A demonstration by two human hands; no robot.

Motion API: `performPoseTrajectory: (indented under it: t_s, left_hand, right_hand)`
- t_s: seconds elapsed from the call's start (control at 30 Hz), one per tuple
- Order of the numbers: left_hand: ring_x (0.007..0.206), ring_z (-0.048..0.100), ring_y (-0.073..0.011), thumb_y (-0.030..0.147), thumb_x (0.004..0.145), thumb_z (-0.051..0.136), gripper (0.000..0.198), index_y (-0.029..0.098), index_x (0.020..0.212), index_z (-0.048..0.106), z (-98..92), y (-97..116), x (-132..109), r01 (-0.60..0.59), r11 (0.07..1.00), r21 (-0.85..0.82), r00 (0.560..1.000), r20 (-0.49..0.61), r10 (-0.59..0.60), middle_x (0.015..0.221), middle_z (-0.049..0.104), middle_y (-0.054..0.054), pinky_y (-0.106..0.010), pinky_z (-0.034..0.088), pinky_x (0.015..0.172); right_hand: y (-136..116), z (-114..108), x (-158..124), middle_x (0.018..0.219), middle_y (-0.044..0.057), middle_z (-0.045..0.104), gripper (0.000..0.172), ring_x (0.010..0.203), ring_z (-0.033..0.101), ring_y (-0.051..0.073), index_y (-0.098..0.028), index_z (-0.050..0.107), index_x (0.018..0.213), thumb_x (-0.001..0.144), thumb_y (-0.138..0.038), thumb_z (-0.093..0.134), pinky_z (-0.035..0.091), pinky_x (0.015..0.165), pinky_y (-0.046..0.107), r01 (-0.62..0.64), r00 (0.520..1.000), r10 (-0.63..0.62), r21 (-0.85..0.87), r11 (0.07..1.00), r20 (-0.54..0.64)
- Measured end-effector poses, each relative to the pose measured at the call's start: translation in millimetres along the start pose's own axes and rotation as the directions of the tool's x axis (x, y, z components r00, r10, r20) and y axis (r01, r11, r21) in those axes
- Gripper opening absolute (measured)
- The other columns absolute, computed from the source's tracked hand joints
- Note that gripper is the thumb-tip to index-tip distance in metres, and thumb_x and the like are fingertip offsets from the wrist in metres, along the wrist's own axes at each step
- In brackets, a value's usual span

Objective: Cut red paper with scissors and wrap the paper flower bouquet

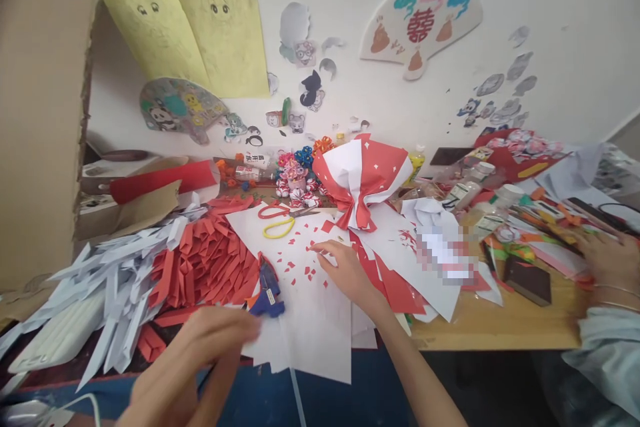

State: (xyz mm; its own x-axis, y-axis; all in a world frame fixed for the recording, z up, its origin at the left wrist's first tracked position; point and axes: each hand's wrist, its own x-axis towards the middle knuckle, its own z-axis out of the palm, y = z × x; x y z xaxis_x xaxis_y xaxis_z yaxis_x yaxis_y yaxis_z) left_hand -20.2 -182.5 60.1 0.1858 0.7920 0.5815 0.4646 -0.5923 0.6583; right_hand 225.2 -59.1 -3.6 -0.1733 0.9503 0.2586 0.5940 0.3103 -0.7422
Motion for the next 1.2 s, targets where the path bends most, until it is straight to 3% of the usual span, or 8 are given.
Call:
performPoseTrajectory:
  t_s: [0.07, 0.13, 0.27, 0.4, 0.6, 0.87, 1.03, 1.2]
  left_hand:
    - [0.093, 0.063, -0.0244, 0.027, 0.093, 0.050, 0.027, 0.029, 0.115, 0.065, 15.3, -37.0, -5.2, -0.025, 0.898, 0.438, 1.000, 0.003, 0.026, 0.106, 0.071, -0.006, -0.041, 0.050, 0.078]
    - [0.089, 0.062, -0.0283, 0.037, 0.096, 0.044, 0.034, 0.020, 0.115, 0.065, 29.6, -70.7, -19.5, -0.025, 0.674, 0.738, 1.000, 0.029, 0.005, 0.105, 0.070, -0.012, -0.043, 0.047, 0.075]
    - [0.095, 0.060, -0.0325, 0.043, 0.094, 0.047, 0.041, 0.011, 0.113, 0.064, 45.5, -104.5, -45.0, -0.045, 0.484, 0.874, 0.994, 0.088, -0.067, 0.104, 0.068, -0.016, -0.045, 0.047, 0.077]
    - [0.088, 0.060, -0.0272, 0.038, 0.094, 0.052, 0.035, 0.011, 0.112, 0.063, 49.4, -110.4, -44.0, 0.013, 0.547, 0.837, 0.991, 0.061, -0.117, 0.096, 0.066, -0.014, -0.041, 0.049, 0.077]
    - [0.093, 0.059, -0.0250, 0.026, 0.096, 0.049, 0.042, 0.011, 0.135, 0.050, 48.9, -114.6, -38.0, -0.052, 0.624, 0.780, 0.998, 0.069, -0.004, 0.102, 0.062, -0.012, -0.039, 0.051, 0.083]
    - [0.094, 0.056, -0.0231, 0.022, 0.097, 0.042, 0.044, 0.012, 0.140, 0.045, 36.7, -104.4, -6.7, -0.041, 0.828, 0.559, 0.999, 0.040, 0.022, 0.105, 0.059, -0.013, -0.037, 0.053, 0.081]
    - [0.095, 0.055, -0.0235, 0.021, 0.097, 0.042, 0.041, 0.011, 0.136, 0.048, 39.5, -119.2, -6.3, -0.004, 0.841, 0.542, 1.000, 0.002, 0.004, 0.106, 0.059, -0.013, -0.039, 0.053, 0.082]
    - [0.093, 0.054, -0.0234, 0.021, 0.096, 0.042, 0.040, 0.011, 0.134, 0.050, 41.1, -121.4, -15.0, -0.013, 0.824, 0.566, 1.000, 0.031, -0.006, 0.103, 0.059, -0.012, -0.040, 0.052, 0.082]
  right_hand:
    - [4.4, 5.4, 4.7, 0.107, 0.004, 0.074, 0.028, 0.099, 0.067, 0.021, -0.027, 0.072, 0.103, 0.092, -0.020, 0.047, 0.052, 0.089, 0.039, 0.022, 1.000, -0.022, -0.025, 0.999, 0.021]
    - [6.7, 11.9, 6.7, 0.107, 0.005, 0.074, 0.031, 0.099, 0.067, 0.022, -0.026, 0.073, 0.104, 0.093, -0.017, 0.046, 0.051, 0.088, 0.039, 0.037, 0.998, -0.032, -0.067, 0.997, 0.062]
    - [3.8, 25.0, 6.5, 0.107, 0.005, 0.073, 0.032, 0.100, 0.065, 0.022, -0.026, 0.071, 0.110, 0.093, -0.015, 0.046, 0.050, 0.089, 0.039, 0.085, 0.986, -0.064, -0.139, 0.987, 0.155]
    - [-0.2, 32.7, 6.2, 0.106, 0.004, 0.073, 0.030, 0.102, 0.064, 0.021, -0.027, 0.070, 0.109, 0.093, -0.015, 0.048, 0.049, 0.089, 0.036, 0.100, 0.977, -0.073, -0.127, 0.987, 0.201]
    - [-1.5, 28.8, 17.8, 0.107, 0.005, 0.073, 0.028, 0.096, 0.065, 0.021, -0.027, 0.071, 0.108, 0.093, -0.020, 0.049, 0.050, 0.087, 0.037, 0.084, 0.989, -0.074, -0.074, 0.994, 0.128]
    - [-17.3, 27.7, 76.2, 0.094, 0.007, 0.076, 0.036, 0.079, 0.069, 0.018, -0.020, 0.070, 0.113, 0.094, -0.039, 0.047, 0.055, 0.071, 0.030, 0.010, 0.996, -0.043, 0.372, 0.928, 0.078]
    - [-9.5, 39.4, 83.9, 0.104, 0.009, 0.075, 0.031, 0.091, 0.071, 0.020, -0.020, 0.070, 0.110, 0.093, -0.035, 0.048, 0.055, 0.080, 0.033, 0.064, 0.997, -0.074, 0.283, 0.957, 0.026]
    - [7.1, 32.0, 72.0, 0.095, 0.007, 0.077, 0.027, 0.082, 0.070, 0.021, -0.022, 0.074, 0.103, 0.091, -0.026, 0.050, 0.051, 0.082, 0.037, 0.072, 0.995, -0.079, 0.093, 0.993, 0.068]
